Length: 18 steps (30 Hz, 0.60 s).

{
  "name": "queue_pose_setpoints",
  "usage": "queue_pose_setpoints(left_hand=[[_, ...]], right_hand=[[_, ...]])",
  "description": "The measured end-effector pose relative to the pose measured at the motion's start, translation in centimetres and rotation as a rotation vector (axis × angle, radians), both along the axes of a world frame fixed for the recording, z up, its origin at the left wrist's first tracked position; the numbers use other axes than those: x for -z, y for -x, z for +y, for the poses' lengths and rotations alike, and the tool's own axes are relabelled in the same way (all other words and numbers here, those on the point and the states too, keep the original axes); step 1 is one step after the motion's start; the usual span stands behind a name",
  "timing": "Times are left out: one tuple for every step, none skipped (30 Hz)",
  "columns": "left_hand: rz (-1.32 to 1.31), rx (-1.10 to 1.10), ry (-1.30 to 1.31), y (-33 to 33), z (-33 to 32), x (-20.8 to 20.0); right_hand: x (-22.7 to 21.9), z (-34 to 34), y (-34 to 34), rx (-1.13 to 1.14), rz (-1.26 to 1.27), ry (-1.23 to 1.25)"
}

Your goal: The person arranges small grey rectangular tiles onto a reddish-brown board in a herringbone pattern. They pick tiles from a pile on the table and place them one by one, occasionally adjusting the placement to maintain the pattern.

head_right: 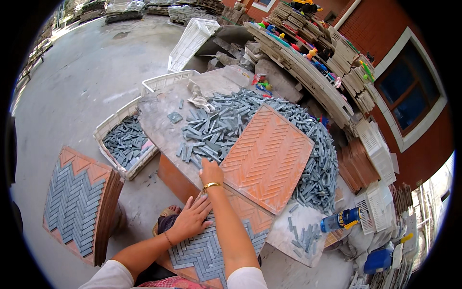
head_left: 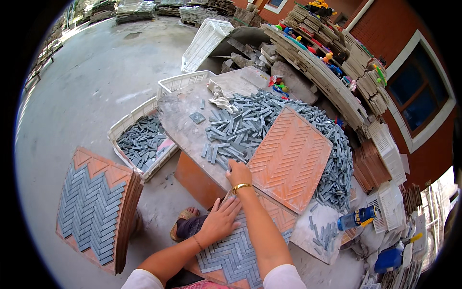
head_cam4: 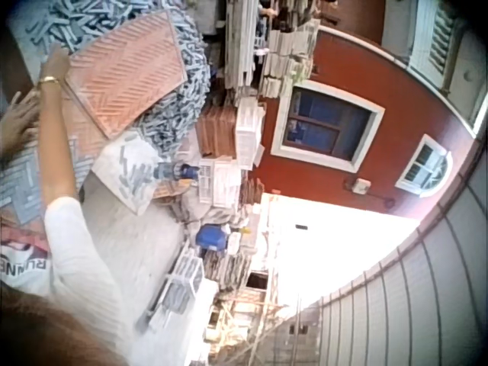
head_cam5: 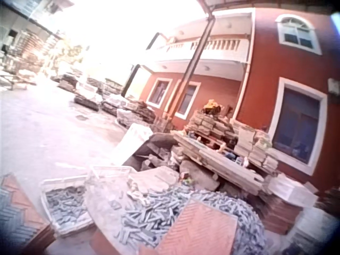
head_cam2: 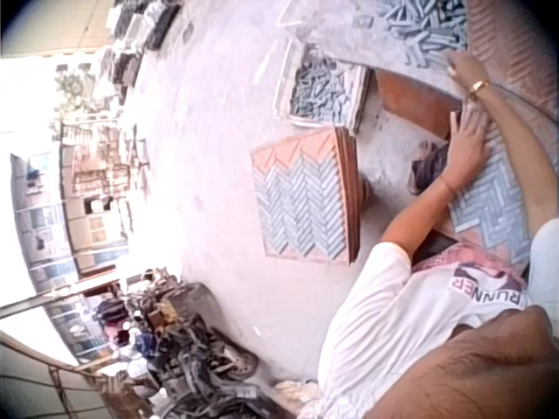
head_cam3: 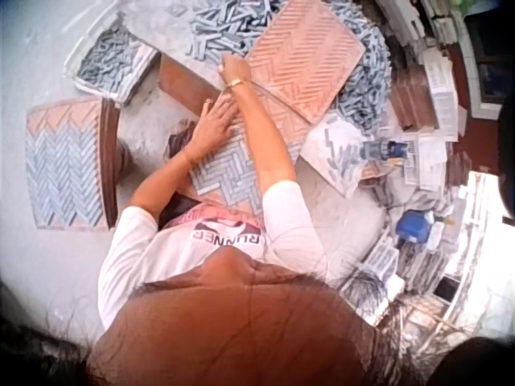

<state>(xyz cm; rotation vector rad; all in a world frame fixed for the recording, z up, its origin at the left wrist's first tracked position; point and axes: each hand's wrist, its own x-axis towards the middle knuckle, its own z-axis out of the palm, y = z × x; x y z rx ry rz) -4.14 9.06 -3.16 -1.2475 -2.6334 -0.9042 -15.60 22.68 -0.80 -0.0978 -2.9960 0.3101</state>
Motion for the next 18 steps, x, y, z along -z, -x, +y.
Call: queue_pose_setpoints(left_hand=[[0.002, -0.012, -0.005, 0.0, 0.0, -0.2], [-0.060, -0.076, -0.171, 0.2, -0.1, -0.4], [-0.130, -0.137, -0.330, 0.6, -0.3, -0.7], [-0.201, -0.196, -0.490, 0.9, -0.3, -1.1], [-0.462, -0.278, -0.728, 1.0, -0.9, -2.4], [-0.798, -0.246, -0.996, 1.7, -0.8, -2.7], [-1.142, -0.206, -1.257, 2.5, -0.4, -2.6], [-1.479, -0.150, -1.509, 3.2, -0.2, -2.8], [-1.498, -0.147, -1.491, 3.6, -0.2, -3.0], [-1.535, -0.043, -1.476, 3.4, -0.3, -3.3], [-1.572, 0.061, -1.459, 2.9, -0.4, -3.8], [-1.620, 0.167, -1.431, 2.3, -0.3, -3.8], [-1.632, 0.330, -1.427, 1.5, -0.2, -3.5], [-1.670, 0.387, -1.424, 1.1, -0.2, -3.7], [-1.712, 0.440, -1.416, 0.4, -0.3, -4.0], [-1.754, 0.492, -1.408, -0.2, -0.4, -4.2], [-1.807, 0.507, -1.403, -0.7, -0.4, -4.0], [-1.820, 0.505, -1.406, -1.0, -0.3, -4.1]], right_hand=[[-0.2, 0.2, -0.3, -0.007, 0.052, 0.018], [-0.4, 0.5, -0.7, -0.013, 0.104, 0.035], [-1.0, 0.2, -1.5, 0.043, 0.151, 0.124], [-1.7, 0.2, -2.6, 0.022, 0.181, 0.114], [-2.6, -0.5, -3.9, -0.010, 0.203, 0.113], [-3.3, -1.1, -5.5, -0.036, 0.227, 0.114], [-3.5, -1.6, -7.2, -0.066, 0.223, 0.088], [-3.8, -2.2, -9.0, -0.097, 0.231, 0.064], [-4.2, -2.5, -10.2, -0.130, 0.244, 0.035], [-4.5, -2.5, -11.4, -0.130, 0.321, 0.074], [-4.8, -2.3, -12.5, -0.128, 0.397, 0.113], [-4.8, -1.9, -13.8, -0.115, 0.469, 0.150], [-4.8, -1.2, -15.2, -0.041, 0.388, 0.331], [-5.2, -0.4, -16.2, -0.013, 0.290, 0.456], [-5.7, 0.4, -17.4, 0.019, 0.191, 0.586], [-5.8, 1.0, -18.5, 0.050, 0.094, 0.717], [-5.8, 1.6, -19.3, 0.095, 0.031, 0.904], [-5.6, 2.5, -20.0, 0.101, -0.030, 1.065]])
